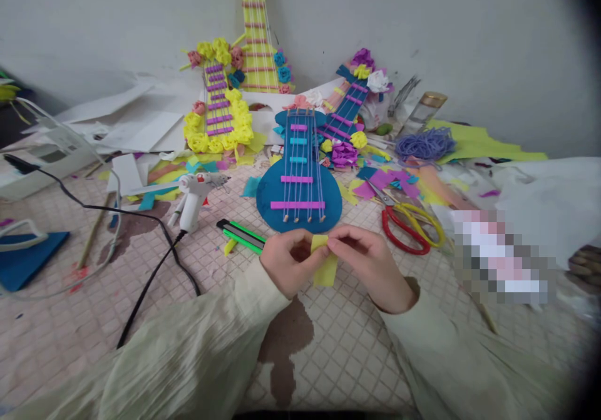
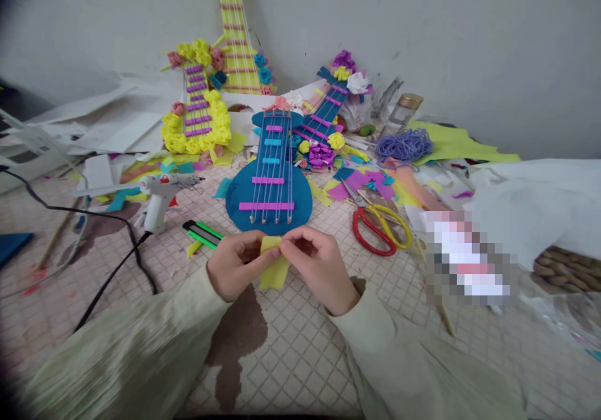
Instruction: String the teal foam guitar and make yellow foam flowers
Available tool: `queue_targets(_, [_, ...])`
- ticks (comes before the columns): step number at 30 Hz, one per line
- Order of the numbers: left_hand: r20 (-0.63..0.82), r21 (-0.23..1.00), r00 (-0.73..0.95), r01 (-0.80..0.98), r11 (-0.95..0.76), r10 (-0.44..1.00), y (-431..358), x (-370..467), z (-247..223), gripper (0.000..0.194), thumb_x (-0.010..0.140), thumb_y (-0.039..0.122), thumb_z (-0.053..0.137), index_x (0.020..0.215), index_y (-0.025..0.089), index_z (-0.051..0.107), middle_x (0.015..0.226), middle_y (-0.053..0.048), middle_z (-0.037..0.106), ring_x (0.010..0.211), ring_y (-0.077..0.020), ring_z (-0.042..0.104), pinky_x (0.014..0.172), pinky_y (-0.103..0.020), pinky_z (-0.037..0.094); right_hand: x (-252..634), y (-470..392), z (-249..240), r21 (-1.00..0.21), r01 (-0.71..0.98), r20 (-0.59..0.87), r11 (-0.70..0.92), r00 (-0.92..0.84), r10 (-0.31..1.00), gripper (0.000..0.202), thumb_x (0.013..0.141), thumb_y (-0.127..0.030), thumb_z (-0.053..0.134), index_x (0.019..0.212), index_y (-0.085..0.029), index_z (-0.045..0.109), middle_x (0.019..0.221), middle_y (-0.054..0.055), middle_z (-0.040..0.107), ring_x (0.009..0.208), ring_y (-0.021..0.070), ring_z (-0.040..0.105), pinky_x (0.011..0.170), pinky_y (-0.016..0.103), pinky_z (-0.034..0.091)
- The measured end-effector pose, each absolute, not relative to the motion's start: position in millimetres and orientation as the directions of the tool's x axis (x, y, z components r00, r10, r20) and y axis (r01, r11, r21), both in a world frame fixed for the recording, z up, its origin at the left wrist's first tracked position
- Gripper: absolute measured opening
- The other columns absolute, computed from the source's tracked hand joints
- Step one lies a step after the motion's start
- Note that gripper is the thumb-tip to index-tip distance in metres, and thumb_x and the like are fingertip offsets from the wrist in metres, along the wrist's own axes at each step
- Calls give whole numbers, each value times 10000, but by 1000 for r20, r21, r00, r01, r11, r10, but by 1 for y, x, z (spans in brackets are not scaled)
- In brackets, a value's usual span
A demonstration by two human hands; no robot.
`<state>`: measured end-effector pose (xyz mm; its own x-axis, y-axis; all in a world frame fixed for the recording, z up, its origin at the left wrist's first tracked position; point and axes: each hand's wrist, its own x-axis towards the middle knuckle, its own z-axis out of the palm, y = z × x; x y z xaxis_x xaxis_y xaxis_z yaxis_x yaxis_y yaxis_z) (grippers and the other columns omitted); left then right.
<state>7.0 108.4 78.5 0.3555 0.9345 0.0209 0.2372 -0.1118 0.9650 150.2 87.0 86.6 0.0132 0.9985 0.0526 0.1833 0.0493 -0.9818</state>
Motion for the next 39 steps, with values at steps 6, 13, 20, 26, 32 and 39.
queue_targets(6, [55,967,364,214,-141,930,109,6,79,228,719,334,530,598,141,534,552,-24,571,499,-109,512,430,-205,410,151,87,87,-990,143,22,22,1,1000,116,717,-288,584,659,-187,579,645,-11,552,628,122,502,566,250,418])
queue_targets(13, [139,990,270,-6,-143,953,109,7,81,149,691,245,586,777,151,508,646,4,545,524,-79,505,460,-180,422,150,88,85,-996,84,-33,-32,-10,999,134,710,-289,588,629,-184,575,622,-19,532,604,108,473,551,238,380])
queue_targets(20, [205,978,306,-33,-205,930,108,8,79,77,711,190,566,767,139,548,776,-41,560,670,-118,564,569,-229,496,151,88,83,-997,23,-71,-70,-20,997,139,704,-303,606,637,-181,595,625,-20,536,602,104,466,566,246,370])
queue_targets(26, [296,955,299,-83,-285,907,109,7,81,71,731,197,571,760,137,594,811,-56,563,719,-136,570,602,-249,500,152,88,80,-996,-33,-86,-87,-19,996,132,695,-299,611,635,-181,602,629,-17,541,613,109,472,568,247,369])
queue_targets(32, [277,961,301,-74,-268,913,112,4,82,157,781,198,496,746,147,640,786,-59,631,774,-153,579,693,-276,477,151,88,81,-993,-60,-102,-103,-12,995,115,683,-290,623,640,-184,610,641,-16,560,621,112,486,578,248,381])
queue_targets(39, [66,996,297,-79,-44,953,113,8,80,89,676,201,603,742,141,604,668,-14,608,598,-103,561,545,-207,455,152,88,80,-997,-17,-74,-75,-12,997,142,703,-313,615,655,-180,604,635,-18,531,608,106,463,565,250,364])
